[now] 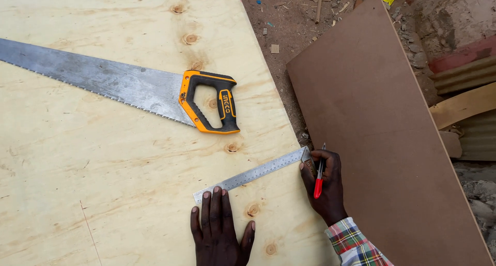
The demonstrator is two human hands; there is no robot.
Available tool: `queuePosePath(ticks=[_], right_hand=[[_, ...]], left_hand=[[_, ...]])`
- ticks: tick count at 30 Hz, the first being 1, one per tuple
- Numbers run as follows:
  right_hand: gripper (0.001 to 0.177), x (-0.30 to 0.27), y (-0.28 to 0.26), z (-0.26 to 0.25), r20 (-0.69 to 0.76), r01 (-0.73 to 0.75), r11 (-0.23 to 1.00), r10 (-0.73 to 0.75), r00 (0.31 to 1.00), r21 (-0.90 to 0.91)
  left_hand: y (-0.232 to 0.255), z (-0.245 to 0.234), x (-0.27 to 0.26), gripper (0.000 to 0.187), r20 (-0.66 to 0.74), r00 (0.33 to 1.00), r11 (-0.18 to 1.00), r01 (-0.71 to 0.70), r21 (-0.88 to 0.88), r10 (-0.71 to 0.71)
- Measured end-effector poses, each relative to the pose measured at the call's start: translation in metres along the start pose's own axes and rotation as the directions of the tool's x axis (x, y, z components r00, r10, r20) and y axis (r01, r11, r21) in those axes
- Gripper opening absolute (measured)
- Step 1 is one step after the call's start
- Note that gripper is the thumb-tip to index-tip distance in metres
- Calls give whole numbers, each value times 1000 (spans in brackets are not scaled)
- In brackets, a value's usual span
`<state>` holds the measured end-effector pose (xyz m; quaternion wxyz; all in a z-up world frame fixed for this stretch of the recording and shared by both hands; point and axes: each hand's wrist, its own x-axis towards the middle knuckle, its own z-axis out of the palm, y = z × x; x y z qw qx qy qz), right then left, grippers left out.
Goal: Measuring and marking lines on a plywood sheet using a tape measure, square, and pen.
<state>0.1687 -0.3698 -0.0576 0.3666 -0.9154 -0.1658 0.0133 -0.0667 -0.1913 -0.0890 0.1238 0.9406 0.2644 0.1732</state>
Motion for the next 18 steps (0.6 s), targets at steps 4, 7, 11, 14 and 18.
queuePosePath(ticks=[4,7,11,14,18], right_hand=[[42,14,-3,12,25,-208,968,206,978,142],[39,19,0,19,31,-200,963,198,980,180],[41,18,-3,20,70,-368,920,361,930,134],[40,16,1,23,16,-335,926,337,941,172],[37,14,0,21,-38,-297,931,312,949,213]], left_hand=[[10,21,4,96,-163,984,995,84,62,-73],[20,14,9,100,-71,991,991,118,69,-113],[24,15,12,100,-85,988,986,135,95,-127],[24,14,14,100,-32,990,985,138,107,-136],[27,10,16,94,-42,991,987,131,98,-128]])
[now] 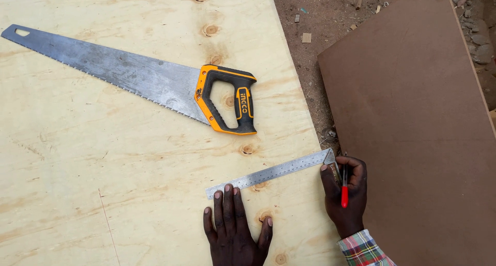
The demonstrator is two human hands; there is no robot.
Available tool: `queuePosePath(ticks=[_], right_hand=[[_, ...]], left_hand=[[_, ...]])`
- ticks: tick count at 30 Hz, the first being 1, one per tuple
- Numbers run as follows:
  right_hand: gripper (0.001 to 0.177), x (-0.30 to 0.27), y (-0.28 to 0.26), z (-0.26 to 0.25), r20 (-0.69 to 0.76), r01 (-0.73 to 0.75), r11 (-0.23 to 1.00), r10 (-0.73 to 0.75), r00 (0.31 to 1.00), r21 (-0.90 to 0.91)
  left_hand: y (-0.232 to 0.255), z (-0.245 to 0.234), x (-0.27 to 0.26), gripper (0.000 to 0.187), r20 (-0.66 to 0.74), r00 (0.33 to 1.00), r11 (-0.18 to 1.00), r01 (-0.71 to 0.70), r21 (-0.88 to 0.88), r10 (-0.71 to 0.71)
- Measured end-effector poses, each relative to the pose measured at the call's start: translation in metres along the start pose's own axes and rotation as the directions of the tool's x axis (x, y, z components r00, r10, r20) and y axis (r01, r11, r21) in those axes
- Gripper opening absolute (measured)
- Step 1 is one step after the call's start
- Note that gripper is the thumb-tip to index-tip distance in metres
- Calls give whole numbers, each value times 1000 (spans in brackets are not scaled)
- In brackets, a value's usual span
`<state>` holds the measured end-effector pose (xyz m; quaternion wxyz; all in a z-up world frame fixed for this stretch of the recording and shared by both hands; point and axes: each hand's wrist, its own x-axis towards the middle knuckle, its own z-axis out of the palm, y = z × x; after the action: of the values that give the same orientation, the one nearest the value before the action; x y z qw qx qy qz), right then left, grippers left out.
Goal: Measuring and marking lines on a plywood sheet using a tape measure, square, and pen.
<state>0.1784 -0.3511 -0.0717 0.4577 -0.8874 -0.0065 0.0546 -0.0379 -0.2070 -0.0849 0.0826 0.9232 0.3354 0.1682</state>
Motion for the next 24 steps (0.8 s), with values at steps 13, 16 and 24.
queuePosePath(ticks=[13,16,24], right_hand=[[35,-3,-19,-1,-29,-98,977,106,994,192],[35,5,-9,0,-34,-230,908,258,966,349],[33,6,-4,1,-5,-206,918,221,975,340]], left_hand=[[4,-9,9,91,23,999,999,34,-18,-33],[3,-8,8,87,19,1000,999,17,-33,-17],[0,-7,6,88,-2,1000,998,14,-53,-15]])
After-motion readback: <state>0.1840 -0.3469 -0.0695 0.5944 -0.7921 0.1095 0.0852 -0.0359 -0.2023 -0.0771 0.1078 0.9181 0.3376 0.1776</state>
